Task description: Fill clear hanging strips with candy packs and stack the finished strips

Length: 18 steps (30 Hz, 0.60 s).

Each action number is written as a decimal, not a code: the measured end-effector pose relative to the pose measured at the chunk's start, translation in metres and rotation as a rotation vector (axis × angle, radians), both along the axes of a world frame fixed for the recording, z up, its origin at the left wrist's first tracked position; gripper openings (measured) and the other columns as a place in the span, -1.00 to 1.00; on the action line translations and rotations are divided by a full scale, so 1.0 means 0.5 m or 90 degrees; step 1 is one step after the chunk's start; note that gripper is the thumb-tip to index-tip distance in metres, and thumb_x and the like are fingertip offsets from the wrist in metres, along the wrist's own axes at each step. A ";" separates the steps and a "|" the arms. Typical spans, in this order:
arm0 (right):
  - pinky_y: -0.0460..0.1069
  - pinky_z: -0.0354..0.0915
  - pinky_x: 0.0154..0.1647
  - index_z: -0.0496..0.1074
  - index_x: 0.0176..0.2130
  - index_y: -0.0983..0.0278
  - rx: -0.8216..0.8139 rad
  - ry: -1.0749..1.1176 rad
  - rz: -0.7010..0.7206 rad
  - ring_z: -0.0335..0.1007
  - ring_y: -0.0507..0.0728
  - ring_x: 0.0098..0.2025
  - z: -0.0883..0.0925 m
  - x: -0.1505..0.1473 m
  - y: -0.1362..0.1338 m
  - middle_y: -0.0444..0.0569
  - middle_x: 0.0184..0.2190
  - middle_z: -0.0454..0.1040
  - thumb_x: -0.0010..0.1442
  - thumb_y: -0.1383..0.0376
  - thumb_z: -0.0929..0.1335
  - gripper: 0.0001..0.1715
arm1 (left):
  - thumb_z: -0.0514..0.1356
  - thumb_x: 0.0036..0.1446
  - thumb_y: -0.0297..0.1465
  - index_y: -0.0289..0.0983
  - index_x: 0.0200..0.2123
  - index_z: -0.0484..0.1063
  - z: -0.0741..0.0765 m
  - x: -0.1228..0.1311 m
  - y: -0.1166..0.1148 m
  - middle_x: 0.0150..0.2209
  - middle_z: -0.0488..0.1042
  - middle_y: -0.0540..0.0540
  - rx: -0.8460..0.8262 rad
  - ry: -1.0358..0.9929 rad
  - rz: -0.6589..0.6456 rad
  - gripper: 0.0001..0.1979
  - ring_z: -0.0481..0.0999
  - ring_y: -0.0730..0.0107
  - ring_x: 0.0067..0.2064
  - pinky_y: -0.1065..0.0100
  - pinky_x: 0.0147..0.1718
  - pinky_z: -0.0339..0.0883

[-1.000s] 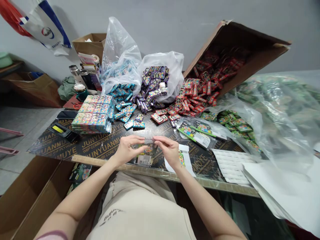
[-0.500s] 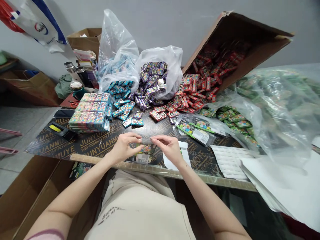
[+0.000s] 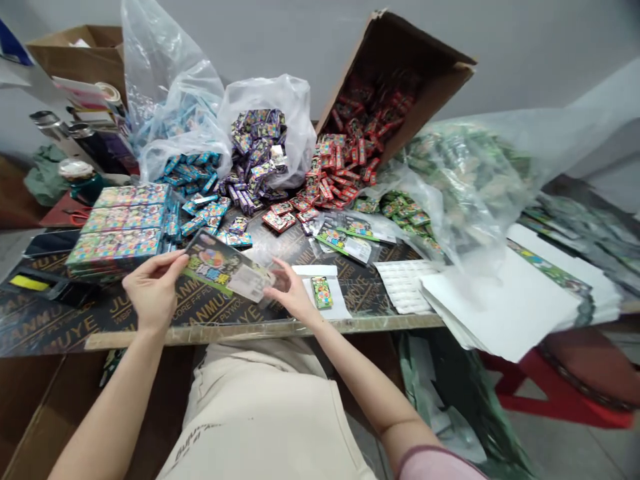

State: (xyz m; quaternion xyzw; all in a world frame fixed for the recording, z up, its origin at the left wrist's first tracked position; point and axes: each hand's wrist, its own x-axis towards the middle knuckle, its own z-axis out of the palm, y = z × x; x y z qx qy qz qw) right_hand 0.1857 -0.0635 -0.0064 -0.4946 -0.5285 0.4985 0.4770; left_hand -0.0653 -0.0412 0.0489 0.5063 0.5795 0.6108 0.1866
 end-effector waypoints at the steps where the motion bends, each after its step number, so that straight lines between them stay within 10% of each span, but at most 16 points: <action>1: 0.04 0.45 -0.30 0.35 0.05 0.22 -0.048 0.043 0.013 0.51 0.13 -0.32 -0.016 -0.002 0.004 0.00 -0.25 0.55 -0.04 0.05 0.47 -0.31 | 0.31 -0.01 -0.22 -0.31 -0.25 0.54 -0.016 -0.015 -0.002 -0.31 0.58 -0.11 -0.034 0.012 0.020 -0.69 0.56 0.28 -0.30 0.23 -0.20 0.45; 5: -0.04 0.32 -0.59 0.45 -0.14 0.27 -0.103 0.049 0.076 0.35 0.05 -0.64 -0.065 -0.017 0.045 -0.18 -0.62 0.42 0.04 0.06 0.39 -0.56 | 0.37 -0.16 -0.08 -0.28 0.12 0.33 -0.079 -0.024 -0.020 0.14 0.35 -0.33 -0.125 0.345 -0.089 -0.22 0.32 -0.09 0.16 -0.07 0.16 0.11; 8: 0.03 0.38 -0.41 0.47 -0.15 0.28 -0.029 -0.100 0.134 0.42 0.10 -0.52 -0.077 -0.041 0.107 -0.09 -0.52 0.50 0.07 0.07 0.37 -0.58 | 0.40 -0.25 -0.03 -0.23 0.26 0.11 -0.129 0.004 -0.020 0.28 0.13 -0.36 -0.169 0.608 -0.320 0.03 0.03 -0.22 0.31 -0.26 0.23 -0.39; 13: 0.22 0.19 0.09 0.21 0.21 0.28 0.116 -0.423 -0.017 0.24 0.36 0.14 -0.073 -0.103 0.234 0.21 0.11 0.34 -0.02 0.03 0.44 -0.11 | 0.32 -0.10 -0.05 -0.23 0.25 0.11 -0.194 0.009 0.008 0.12 0.29 -0.29 -0.286 0.673 -0.379 -0.12 0.24 -0.02 0.19 -0.17 0.25 -0.23; 18: 0.29 0.15 0.04 0.05 0.30 0.22 0.098 -0.602 -0.003 0.20 0.45 0.13 -0.075 -0.149 0.302 0.26 0.09 0.31 -0.06 0.14 0.46 0.03 | 0.38 -0.18 -0.10 -0.17 0.22 0.14 -0.179 -0.033 0.016 0.11 0.29 -0.25 -0.332 0.666 -0.395 -0.10 0.23 -0.03 0.18 -0.24 0.23 -0.27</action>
